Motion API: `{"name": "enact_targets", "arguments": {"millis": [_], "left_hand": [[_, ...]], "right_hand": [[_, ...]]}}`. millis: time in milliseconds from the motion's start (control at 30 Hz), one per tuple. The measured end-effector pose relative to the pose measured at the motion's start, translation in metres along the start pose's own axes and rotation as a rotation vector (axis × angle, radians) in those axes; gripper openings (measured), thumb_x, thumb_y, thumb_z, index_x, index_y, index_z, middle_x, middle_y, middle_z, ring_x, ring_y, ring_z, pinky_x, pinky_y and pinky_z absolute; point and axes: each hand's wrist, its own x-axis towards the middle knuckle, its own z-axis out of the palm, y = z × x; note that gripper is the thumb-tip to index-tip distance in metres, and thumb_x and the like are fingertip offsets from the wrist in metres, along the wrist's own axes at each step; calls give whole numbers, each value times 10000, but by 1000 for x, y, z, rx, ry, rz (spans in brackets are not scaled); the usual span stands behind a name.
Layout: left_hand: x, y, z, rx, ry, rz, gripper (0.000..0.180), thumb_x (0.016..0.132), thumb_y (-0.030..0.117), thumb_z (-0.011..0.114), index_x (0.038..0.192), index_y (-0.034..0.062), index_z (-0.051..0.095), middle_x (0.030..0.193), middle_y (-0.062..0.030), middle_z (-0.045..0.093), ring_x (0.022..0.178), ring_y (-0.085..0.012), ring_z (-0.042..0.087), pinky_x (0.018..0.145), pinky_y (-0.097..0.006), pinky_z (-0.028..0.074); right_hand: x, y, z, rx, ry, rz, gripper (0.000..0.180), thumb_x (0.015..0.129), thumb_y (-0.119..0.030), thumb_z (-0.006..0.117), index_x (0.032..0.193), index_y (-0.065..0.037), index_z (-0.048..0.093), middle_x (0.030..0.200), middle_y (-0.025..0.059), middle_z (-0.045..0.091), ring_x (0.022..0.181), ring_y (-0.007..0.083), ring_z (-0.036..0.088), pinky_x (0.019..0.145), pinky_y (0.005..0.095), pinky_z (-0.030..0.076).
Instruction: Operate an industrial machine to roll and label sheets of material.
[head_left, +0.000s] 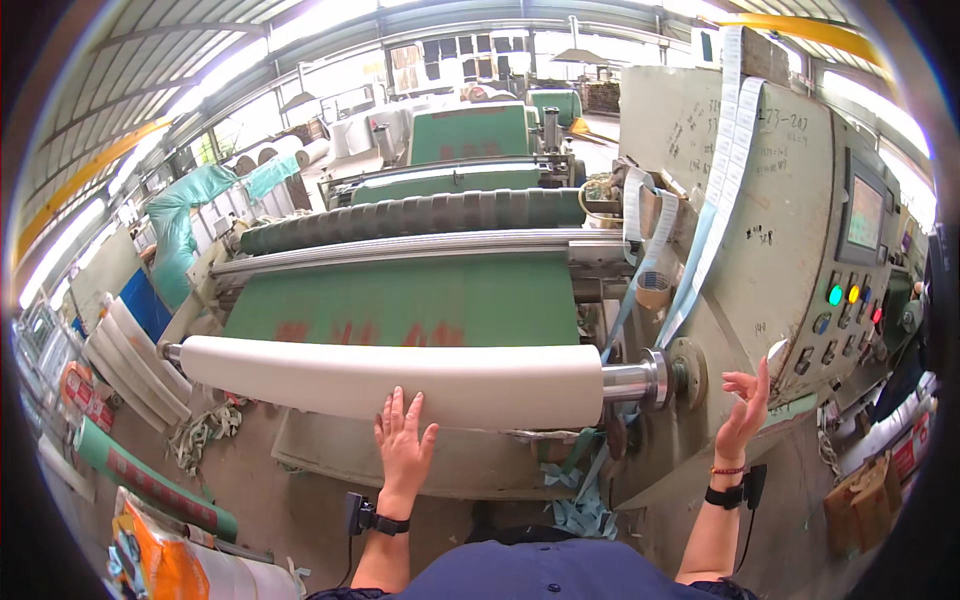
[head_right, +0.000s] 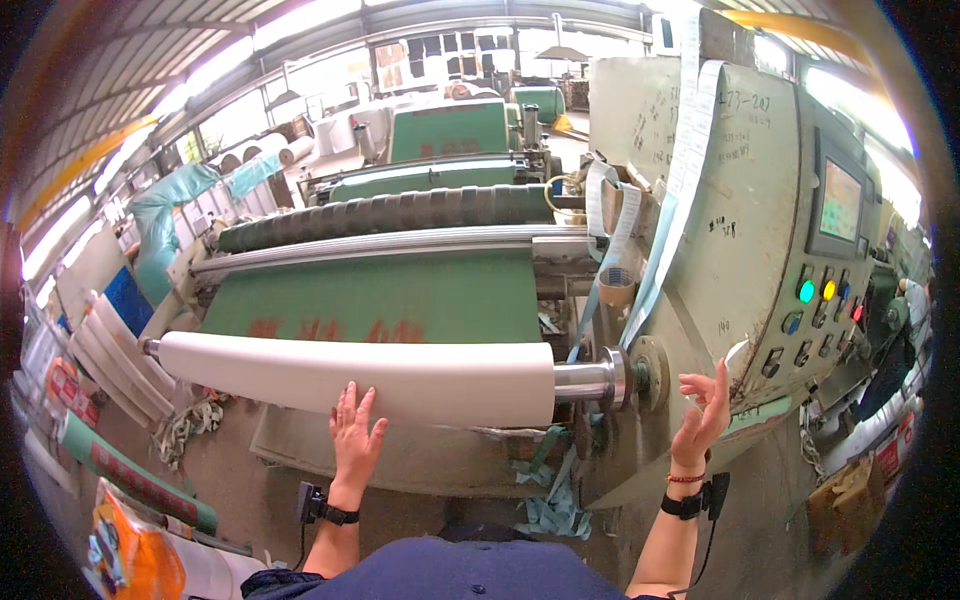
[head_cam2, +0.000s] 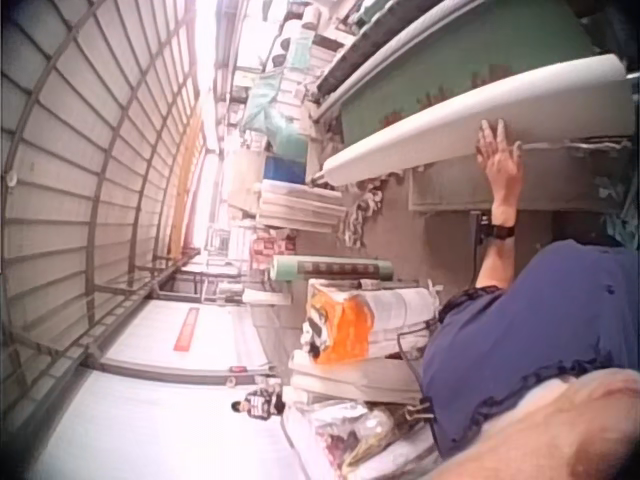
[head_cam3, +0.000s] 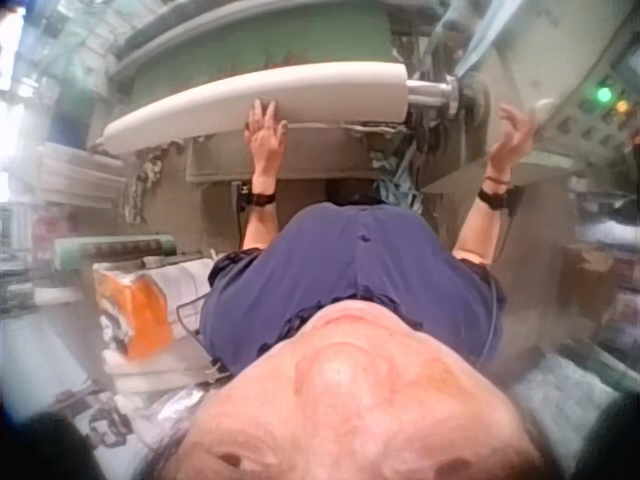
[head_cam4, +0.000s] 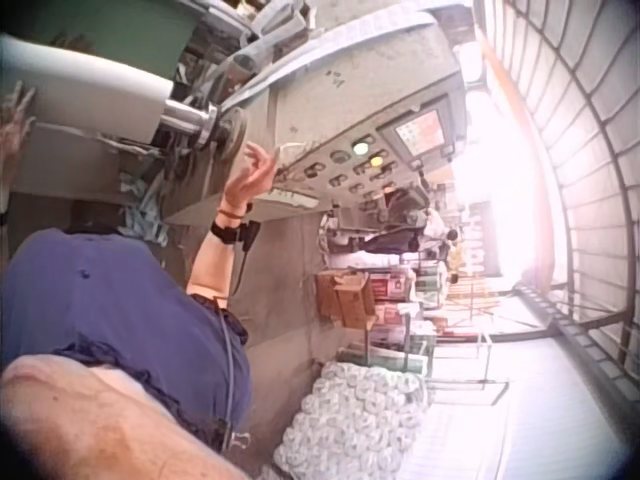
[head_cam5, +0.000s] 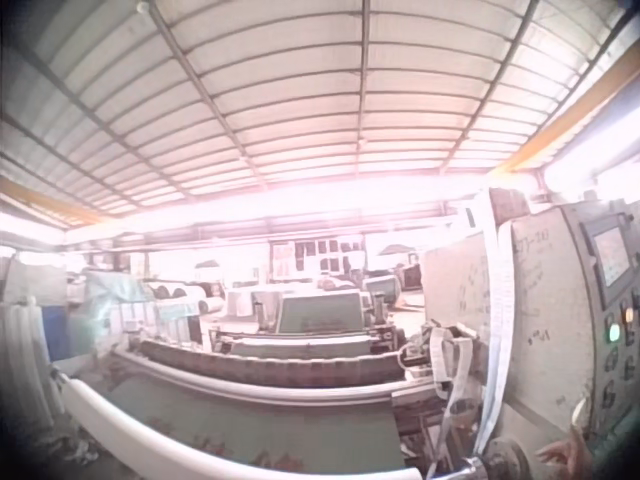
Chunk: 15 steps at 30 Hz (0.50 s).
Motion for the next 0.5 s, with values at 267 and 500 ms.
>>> {"name": "enact_targets", "arguments": {"millis": [267, 500], "left_hand": [[-1, -1, 0, 29, 17, -6, 643, 1100, 569, 497, 1602, 170, 537, 1749, -148, 336, 1614, -352, 300, 1315, -597, 154], [1, 2, -1, 16, 12, 17, 649, 1099, 562, 502, 1611, 164, 521, 1747, -162, 331, 1616, -364, 289, 1313, -599, 153]], "right_hand": [[0, 2, 3, 3, 3, -8, 903, 1094, -690, 415, 1651, 20, 390, 1068, 128, 740, 870, 187, 644, 831, 344, 532], [0, 0, 3, 6, 6, 11, 911, 1093, -694, 411, 1650, 25, 389, 1061, 126, 738, 865, 187, 641, 830, 344, 530]]}}
